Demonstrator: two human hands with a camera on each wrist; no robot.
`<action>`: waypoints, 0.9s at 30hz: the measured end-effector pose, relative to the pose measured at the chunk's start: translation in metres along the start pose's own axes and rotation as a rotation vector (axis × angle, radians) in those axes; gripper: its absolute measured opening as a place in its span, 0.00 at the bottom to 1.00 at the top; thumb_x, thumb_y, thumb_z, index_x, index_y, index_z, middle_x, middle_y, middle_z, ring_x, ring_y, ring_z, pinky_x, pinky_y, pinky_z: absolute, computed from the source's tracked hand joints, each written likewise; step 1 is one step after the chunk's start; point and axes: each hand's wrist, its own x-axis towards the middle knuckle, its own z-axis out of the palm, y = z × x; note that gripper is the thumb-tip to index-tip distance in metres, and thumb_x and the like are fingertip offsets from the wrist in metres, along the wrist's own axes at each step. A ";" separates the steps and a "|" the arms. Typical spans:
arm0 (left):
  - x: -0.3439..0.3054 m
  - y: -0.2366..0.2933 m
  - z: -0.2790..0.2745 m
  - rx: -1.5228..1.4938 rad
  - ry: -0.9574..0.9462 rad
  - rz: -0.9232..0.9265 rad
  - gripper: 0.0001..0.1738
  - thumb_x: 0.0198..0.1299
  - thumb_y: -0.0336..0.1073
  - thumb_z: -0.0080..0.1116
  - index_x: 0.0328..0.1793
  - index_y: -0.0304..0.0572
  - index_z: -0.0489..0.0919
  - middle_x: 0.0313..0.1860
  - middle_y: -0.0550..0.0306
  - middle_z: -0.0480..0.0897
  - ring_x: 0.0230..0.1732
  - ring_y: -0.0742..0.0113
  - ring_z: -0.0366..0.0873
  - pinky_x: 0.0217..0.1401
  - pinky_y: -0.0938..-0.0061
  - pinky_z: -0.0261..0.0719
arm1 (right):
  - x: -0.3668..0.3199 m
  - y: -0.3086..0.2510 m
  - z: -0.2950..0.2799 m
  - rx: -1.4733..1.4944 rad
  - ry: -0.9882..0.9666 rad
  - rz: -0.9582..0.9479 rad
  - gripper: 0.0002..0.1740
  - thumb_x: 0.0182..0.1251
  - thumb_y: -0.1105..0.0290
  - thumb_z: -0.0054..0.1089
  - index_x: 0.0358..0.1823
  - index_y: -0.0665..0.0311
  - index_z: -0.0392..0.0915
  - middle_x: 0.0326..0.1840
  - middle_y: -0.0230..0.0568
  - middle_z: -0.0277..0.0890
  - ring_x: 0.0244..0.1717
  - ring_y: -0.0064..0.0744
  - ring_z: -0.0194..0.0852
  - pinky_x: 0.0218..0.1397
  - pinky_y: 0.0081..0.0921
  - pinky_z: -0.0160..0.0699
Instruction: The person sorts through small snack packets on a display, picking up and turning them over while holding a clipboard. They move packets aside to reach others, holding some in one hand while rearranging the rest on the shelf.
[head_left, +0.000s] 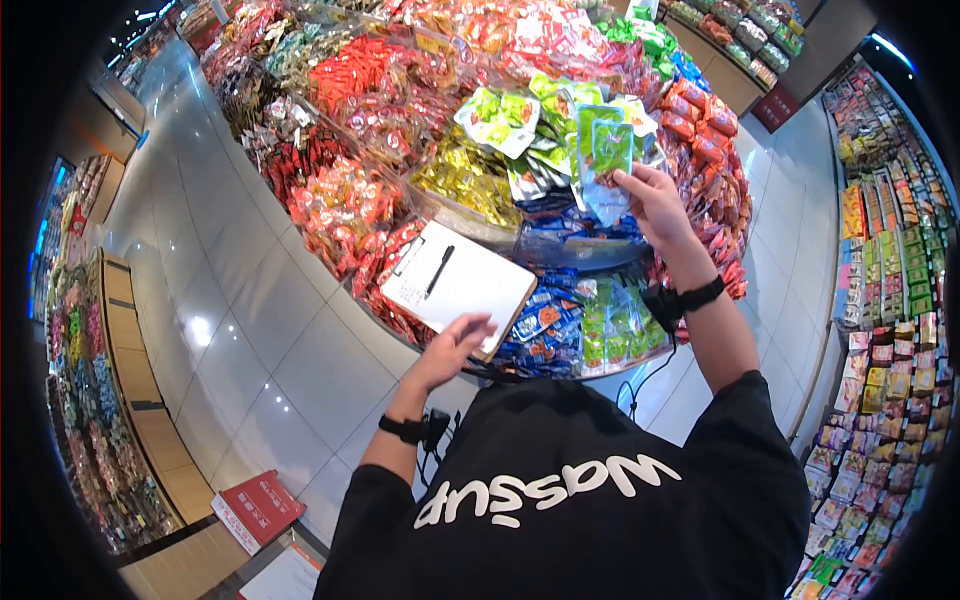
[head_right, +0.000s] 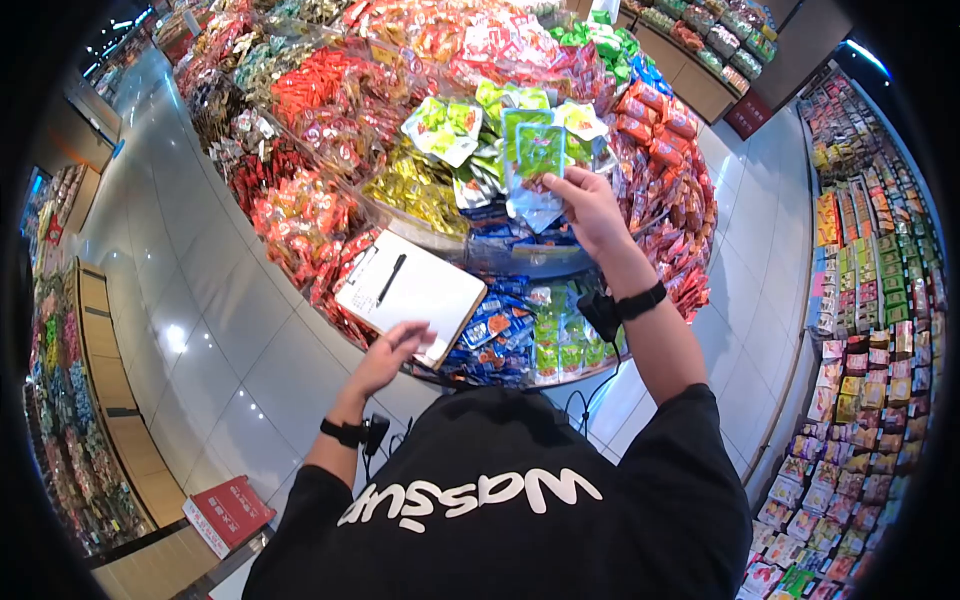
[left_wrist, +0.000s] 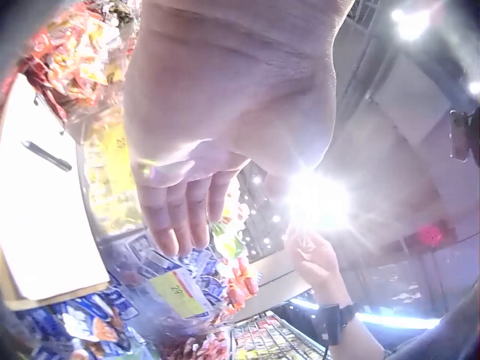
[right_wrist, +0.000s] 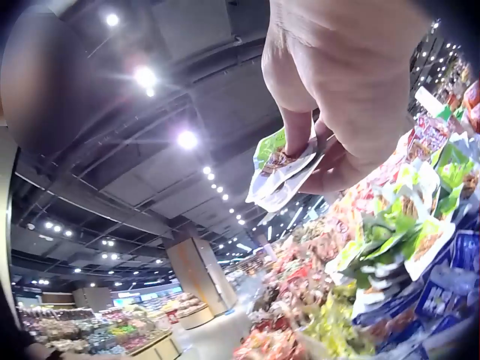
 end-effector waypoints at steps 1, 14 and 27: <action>0.013 0.003 0.007 -0.091 -0.032 0.092 0.21 0.77 0.35 0.45 0.72 0.38 0.69 0.64 0.50 0.79 0.66 0.64 0.75 0.69 0.69 0.72 | -0.023 -0.001 0.013 0.045 -0.038 0.037 0.11 0.73 0.72 0.58 0.51 0.72 0.79 0.44 0.39 0.84 0.42 0.24 0.83 0.47 0.21 0.82; 0.078 0.046 0.172 -0.733 0.012 0.097 0.25 0.75 0.42 0.48 0.74 0.44 0.65 0.65 0.52 0.76 0.66 0.58 0.75 0.65 0.52 0.77 | -0.135 0.062 -0.028 0.082 -0.179 0.152 0.13 0.73 0.72 0.60 0.54 0.72 0.79 0.48 0.38 0.84 0.48 0.19 0.80 0.53 0.20 0.78; 0.103 0.044 0.261 -0.676 0.198 0.132 0.19 0.71 0.32 0.55 0.66 0.36 0.71 0.56 0.54 0.81 0.53 0.67 0.82 0.58 0.67 0.83 | -0.157 0.075 -0.120 0.021 -0.089 0.111 0.13 0.66 0.74 0.67 0.50 0.71 0.79 0.41 0.36 0.84 0.41 0.19 0.80 0.48 0.20 0.78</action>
